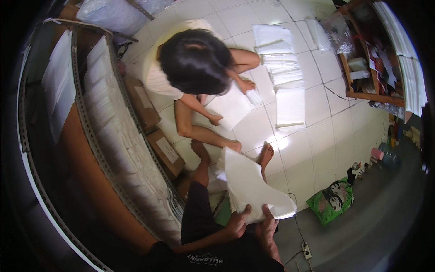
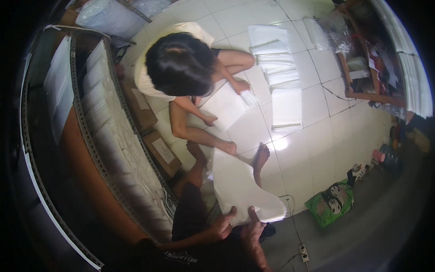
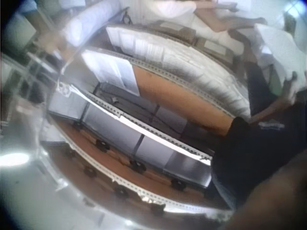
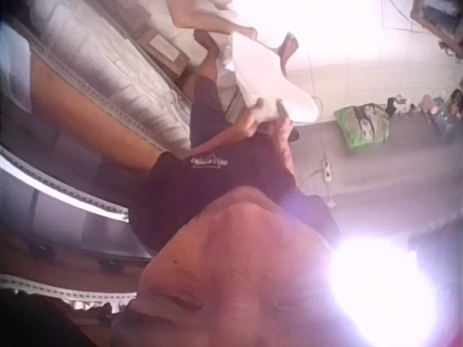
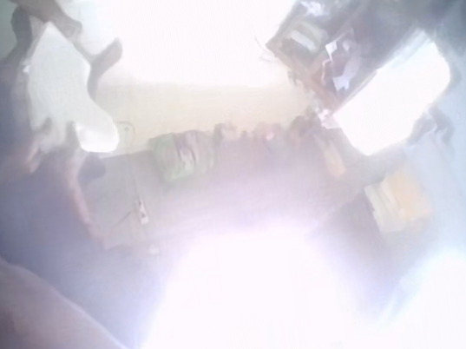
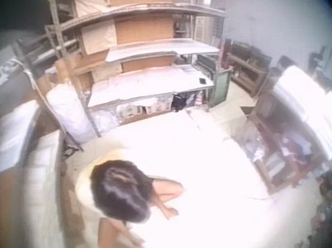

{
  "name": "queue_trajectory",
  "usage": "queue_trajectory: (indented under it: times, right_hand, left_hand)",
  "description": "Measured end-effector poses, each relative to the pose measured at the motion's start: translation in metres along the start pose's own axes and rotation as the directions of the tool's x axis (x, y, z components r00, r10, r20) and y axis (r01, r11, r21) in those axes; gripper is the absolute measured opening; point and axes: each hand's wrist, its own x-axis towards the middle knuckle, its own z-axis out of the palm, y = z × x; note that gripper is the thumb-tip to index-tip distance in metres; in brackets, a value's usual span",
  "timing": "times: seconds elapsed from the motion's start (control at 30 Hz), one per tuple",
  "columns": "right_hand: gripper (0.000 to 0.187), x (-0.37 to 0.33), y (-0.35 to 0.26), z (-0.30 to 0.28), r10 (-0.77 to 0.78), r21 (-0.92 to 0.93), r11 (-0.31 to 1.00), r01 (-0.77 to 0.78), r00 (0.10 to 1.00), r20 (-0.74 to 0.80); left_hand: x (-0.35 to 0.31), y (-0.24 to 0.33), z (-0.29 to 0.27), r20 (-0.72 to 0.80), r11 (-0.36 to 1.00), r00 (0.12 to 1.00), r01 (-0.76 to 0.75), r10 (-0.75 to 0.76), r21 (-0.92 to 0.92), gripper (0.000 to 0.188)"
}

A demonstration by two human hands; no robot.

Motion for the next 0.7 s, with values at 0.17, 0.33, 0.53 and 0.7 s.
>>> queue_trajectory:
  times: [0.17,0.33,0.53,0.7]
  right_hand:
    - [0.047,0.035,-0.016,-0.065,-0.167,-0.131,0.978,0.16,0.985,-0.042]
    - [0.059,0.035,-0.077,-0.124,-0.079,-0.27,0.958,0.096,0.994,0.072]
    - [0.088,-0.003,-0.199,-0.162,-0.163,0.131,0.98,0.149,0.981,0.102]
    - [0.082,0.006,-0.253,-0.282,-0.437,0.207,0.874,0.439,0.898,-0.06]
  left_hand:
    - [-0.014,0.017,-0.026,0.266,0.34,0.902,-0.146,-0.34,0.929,0.052]
    - [-0.012,0.101,0.108,0.264,0.066,0.938,-0.285,0.226,0.956,0.053]
    - [0.049,-0.077,0.217,0.825,-0.127,0.53,-0.848,-0.197,0.515,0.061]
    - [0.066,-0.152,0.287,0.6,-0.49,0.633,-0.768,-0.488,0.412,0.062]
